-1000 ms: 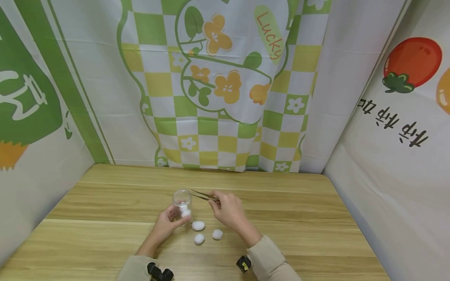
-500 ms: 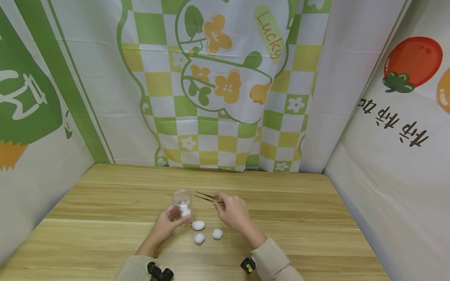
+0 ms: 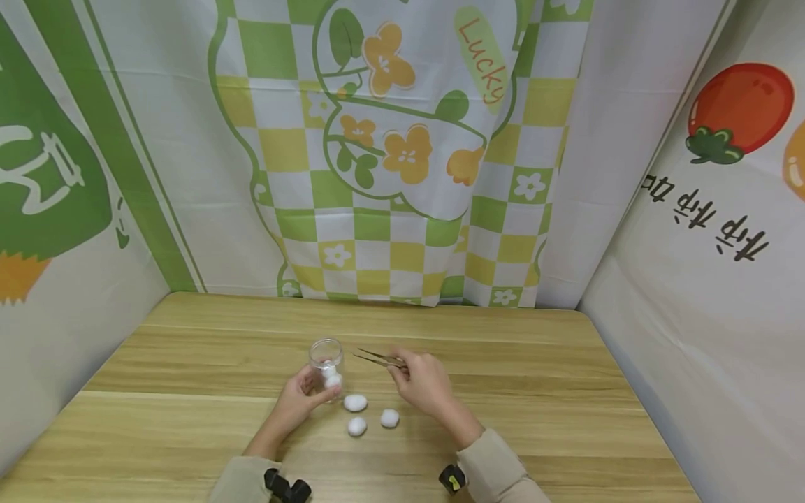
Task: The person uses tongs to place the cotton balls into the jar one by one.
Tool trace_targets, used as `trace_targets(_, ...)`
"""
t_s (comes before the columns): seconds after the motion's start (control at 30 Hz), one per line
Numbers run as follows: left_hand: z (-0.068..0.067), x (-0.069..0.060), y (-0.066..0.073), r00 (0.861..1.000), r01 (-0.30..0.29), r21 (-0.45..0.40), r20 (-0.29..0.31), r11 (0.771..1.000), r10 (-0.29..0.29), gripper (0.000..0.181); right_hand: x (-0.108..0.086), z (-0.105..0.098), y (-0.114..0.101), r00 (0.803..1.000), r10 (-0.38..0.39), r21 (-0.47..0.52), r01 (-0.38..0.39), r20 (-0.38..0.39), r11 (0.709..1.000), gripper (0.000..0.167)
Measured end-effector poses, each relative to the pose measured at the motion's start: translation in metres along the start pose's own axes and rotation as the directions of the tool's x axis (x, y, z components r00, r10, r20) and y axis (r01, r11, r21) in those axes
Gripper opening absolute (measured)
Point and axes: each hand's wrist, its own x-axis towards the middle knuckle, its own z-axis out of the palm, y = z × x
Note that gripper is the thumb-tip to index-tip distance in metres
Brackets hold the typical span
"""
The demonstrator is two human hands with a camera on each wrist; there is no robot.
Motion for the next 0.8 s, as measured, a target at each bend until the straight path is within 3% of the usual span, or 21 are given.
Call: trace_targets(0.8,0.000,0.001,0.001,1.000,0.023,0.012,0.001,1.000,-0.023,0.062,-0.015,-0.001,0.012,0.999,-0.051,-0.015,0.051,0.021,0.999,0.011)
